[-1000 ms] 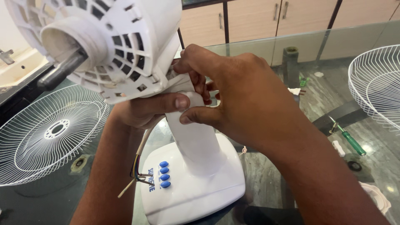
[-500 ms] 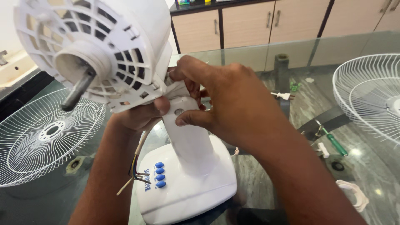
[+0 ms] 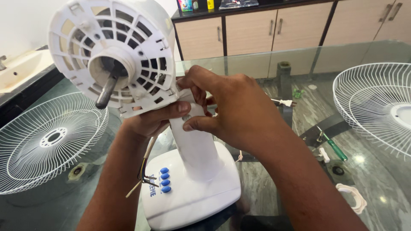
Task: The person assembles a white table fan by attaching the motor housing to the stand and securing it with a screw. The person uses a screwdriver to tighten the screw and repeatedly checks the fit of the motor housing.
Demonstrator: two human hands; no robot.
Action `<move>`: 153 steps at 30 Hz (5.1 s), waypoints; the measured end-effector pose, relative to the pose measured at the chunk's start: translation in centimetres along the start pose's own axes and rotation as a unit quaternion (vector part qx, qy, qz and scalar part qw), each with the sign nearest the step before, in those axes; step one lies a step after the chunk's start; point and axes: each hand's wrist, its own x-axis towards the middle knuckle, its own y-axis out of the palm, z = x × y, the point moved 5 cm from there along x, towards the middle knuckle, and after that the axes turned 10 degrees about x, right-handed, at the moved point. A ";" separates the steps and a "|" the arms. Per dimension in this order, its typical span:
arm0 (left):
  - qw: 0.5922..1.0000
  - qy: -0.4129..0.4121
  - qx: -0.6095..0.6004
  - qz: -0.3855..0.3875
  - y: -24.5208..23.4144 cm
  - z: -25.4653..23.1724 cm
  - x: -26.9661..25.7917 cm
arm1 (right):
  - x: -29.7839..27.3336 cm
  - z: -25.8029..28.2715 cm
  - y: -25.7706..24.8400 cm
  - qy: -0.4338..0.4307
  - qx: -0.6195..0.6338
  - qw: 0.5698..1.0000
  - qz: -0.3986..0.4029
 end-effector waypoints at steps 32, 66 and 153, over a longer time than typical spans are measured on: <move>0.998 0.009 0.029 0.059 1.8 -0.4 1.2 | -11.3 -14.7 -4.6 0.108 -0.079 0.980 -0.149; 0.998 -0.010 -0.033 0.059 2.1 -0.9 1.0 | -17.5 -27.3 -5.7 0.295 -0.225 0.910 -0.187; 0.991 0.009 0.087 0.103 0.1 -2.6 0.4 | -6.7 -1.0 4.9 -0.066 0.140 0.954 -0.257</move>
